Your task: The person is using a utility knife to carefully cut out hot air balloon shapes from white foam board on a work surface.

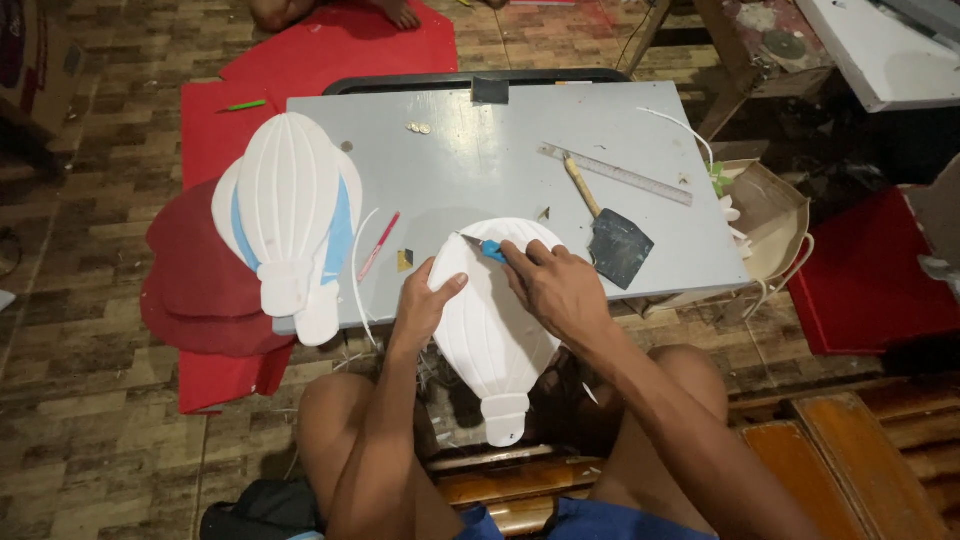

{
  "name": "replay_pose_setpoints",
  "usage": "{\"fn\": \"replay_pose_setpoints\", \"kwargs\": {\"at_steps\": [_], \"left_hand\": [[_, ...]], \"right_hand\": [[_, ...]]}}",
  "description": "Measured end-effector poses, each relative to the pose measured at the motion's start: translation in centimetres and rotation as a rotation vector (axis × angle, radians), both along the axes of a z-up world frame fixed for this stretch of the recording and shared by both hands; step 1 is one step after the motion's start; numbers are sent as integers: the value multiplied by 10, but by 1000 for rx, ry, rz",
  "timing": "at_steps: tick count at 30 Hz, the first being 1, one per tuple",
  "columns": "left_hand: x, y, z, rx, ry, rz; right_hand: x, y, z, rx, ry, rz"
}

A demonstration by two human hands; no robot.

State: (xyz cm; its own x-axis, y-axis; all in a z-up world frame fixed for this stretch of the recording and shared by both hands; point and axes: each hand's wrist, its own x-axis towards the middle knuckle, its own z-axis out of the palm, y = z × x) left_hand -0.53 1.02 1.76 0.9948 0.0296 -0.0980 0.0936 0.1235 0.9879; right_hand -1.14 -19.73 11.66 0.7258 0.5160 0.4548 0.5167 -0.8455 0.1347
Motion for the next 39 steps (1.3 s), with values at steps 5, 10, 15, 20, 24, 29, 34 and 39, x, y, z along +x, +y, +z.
{"fn": "replay_pose_setpoints", "kwargs": {"at_steps": [5,10,15,20,24,29,34,39], "left_hand": [[0,2,1,20,0,4],[-3,-1,9,31,8,7],[-1,-1,4,56,0,8],[-7,-3,19,72,17,3],[-4,-3,14,62,16,-1],[-9,-7,24,52,11,0],[-4,-4,14,36,26,-12],[-5,-3,16,38,46,-16]], "right_hand": [[7,13,-3,10,-19,-22],[10,3,-8,23,-26,-16],[6,-9,-3,35,-13,-22],[14,5,-1,44,-7,-50],[14,-7,0,35,32,-19],[12,-10,3,62,74,-56],[27,0,0,31,77,-49],[18,-32,26,57,264,-197]]}}
